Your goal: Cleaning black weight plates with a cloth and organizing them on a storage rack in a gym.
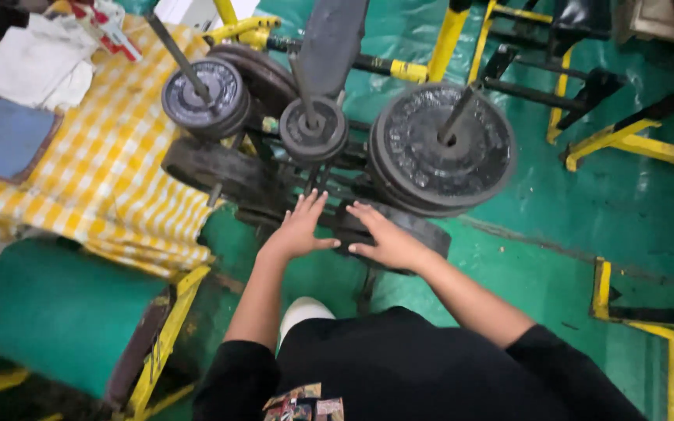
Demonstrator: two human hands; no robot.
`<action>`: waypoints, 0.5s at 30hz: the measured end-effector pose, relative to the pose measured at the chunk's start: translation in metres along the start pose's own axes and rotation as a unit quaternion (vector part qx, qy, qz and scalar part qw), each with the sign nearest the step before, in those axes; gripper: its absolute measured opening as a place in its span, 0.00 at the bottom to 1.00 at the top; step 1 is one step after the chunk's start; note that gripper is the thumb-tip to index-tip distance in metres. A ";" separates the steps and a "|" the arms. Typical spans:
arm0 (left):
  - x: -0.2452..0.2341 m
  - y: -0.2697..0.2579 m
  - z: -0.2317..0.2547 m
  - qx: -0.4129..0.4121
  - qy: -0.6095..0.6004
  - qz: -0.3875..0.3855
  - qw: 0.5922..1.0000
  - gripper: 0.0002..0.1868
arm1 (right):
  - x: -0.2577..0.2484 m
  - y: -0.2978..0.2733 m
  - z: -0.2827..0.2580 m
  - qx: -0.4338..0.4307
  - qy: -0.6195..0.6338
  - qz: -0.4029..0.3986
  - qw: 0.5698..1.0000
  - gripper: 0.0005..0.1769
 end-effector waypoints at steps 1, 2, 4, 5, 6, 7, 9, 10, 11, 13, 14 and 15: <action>-0.006 0.009 0.000 0.004 0.000 0.002 1.000 0.67 | -0.002 0.007 0.004 0.000 -0.004 0.002 1.000 0.48; -0.010 0.014 -0.002 0.012 -0.006 0.000 1.000 0.67 | -0.001 0.013 0.008 0.005 0.005 0.012 1.000 0.48; -0.026 0.032 -0.011 0.024 -0.009 -0.004 1.000 0.66 | 0.000 0.034 0.018 0.012 0.014 0.027 0.999 0.48; -0.039 0.044 -0.015 0.045 -0.007 -0.001 0.999 0.65 | -0.002 0.048 0.023 0.003 0.000 0.036 0.999 0.47; -0.047 0.052 -0.020 0.064 -0.004 -0.004 0.998 0.63 | 0.001 0.058 0.026 -0.002 -0.009 0.047 0.999 0.47; -0.055 0.058 -0.029 0.068 0.001 -0.013 0.998 0.63 | 0.007 0.069 0.032 0.006 -0.006 0.053 0.999 0.47; -0.084 0.072 -0.035 0.148 -0.047 -0.007 0.988 0.56 | 0.003 0.095 0.039 0.024 -0.049 0.100 0.994 0.46; -0.103 0.084 -0.039 0.160 -0.042 -0.004 0.986 0.56 | -0.003 0.115 0.041 0.024 -0.059 0.109 0.992 0.46; -0.117 0.097 -0.044 0.154 -0.044 -0.033 0.987 0.54 | -0.009 0.134 0.045 0.041 -0.058 0.116 0.991 0.48; -0.123 0.100 -0.068 0.140 -0.049 -0.082 0.985 0.52 | 0.004 0.154 0.043 0.074 -0.044 0.117 0.989 0.49; -0.133 0.108 -0.073 0.160 -0.053 -0.076 0.983 0.50 | -0.001 0.166 0.043 0.102 -0.074 0.130 0.984 0.51; -0.144 0.114 -0.077 0.180 -0.057 -0.069 0.980 0.47 | -0.006 0.177 0.042 0.130 -0.104 0.141 0.976 0.53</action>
Point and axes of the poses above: each hand's wrist, its own y-axis towards the middle knuckle, its own x-axis out of the palm, z = x × y, the point moved 6 cm from there along y, towards the middle knuckle, and after that the axes turned 10 degrees about -x, right-handed, at the moved point
